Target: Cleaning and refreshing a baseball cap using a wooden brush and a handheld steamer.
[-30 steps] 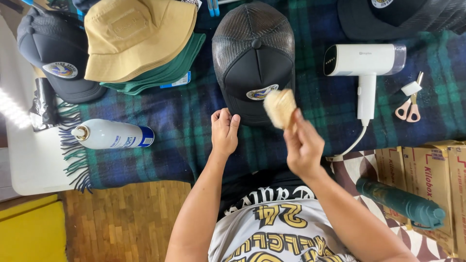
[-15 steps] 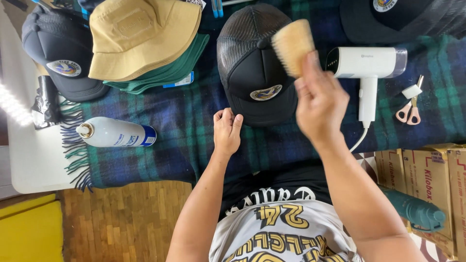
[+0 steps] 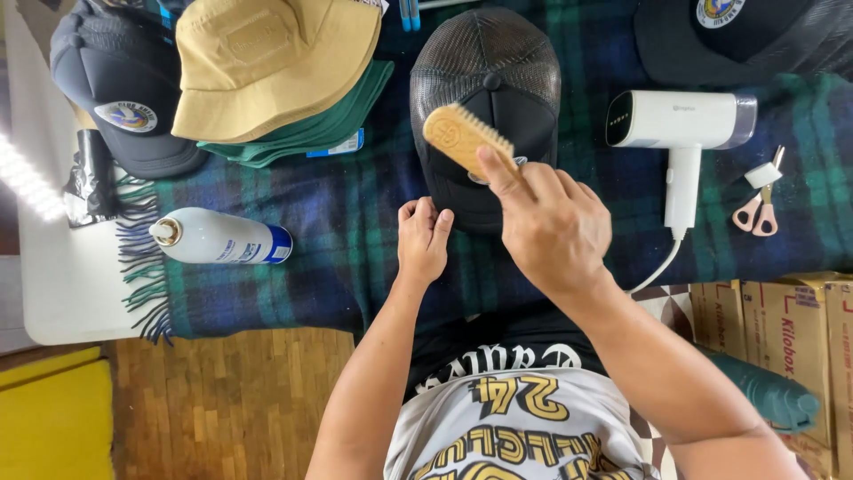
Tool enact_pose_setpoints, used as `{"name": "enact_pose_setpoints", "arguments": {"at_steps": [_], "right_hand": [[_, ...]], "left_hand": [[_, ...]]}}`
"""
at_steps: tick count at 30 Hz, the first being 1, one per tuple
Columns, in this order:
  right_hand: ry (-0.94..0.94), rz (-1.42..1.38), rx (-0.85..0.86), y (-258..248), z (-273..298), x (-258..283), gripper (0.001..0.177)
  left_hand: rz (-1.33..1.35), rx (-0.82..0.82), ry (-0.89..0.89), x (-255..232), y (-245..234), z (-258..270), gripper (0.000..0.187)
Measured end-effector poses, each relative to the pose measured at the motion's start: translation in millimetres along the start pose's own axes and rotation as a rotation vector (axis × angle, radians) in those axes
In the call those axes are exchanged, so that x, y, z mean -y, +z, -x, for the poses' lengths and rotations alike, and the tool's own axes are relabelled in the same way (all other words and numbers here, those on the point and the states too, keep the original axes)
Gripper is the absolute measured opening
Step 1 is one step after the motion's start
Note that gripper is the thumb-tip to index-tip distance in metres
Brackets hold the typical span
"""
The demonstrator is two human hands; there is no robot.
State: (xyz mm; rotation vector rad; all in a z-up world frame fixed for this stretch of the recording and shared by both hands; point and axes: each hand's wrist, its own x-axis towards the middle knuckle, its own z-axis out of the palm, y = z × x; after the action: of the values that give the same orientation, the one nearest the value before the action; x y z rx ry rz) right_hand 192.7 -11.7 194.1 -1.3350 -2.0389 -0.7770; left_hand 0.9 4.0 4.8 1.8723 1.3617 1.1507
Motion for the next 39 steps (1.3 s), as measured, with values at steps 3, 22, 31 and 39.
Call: {"name": "enact_pose_setpoints", "arguments": {"at_steps": [3,22,31,39], "right_hand": [[-0.053,0.012,-0.007,11.6,11.8,19.1,0.05],[-0.147,-0.244,0.295,20.0,133.7,-40.4,0.026],[0.653,-0.481,-0.038,39.8,158.3,-46.1,0.046],[0.143,-0.377,0.131,18.1,124.9,49.5,0.027]], "left_hand": [[0.004,-0.015,0.01,0.4,-1.0,0.3,0.03],[-0.034,0.096,-0.113,-30.3,-14.1,-5.4,0.057],[-0.019,0.057,-0.17,-35.2,-13.3,-3.8,0.056],[-0.019,0.057,-0.184,-6.1,-5.1,5.2,0.066]]}}
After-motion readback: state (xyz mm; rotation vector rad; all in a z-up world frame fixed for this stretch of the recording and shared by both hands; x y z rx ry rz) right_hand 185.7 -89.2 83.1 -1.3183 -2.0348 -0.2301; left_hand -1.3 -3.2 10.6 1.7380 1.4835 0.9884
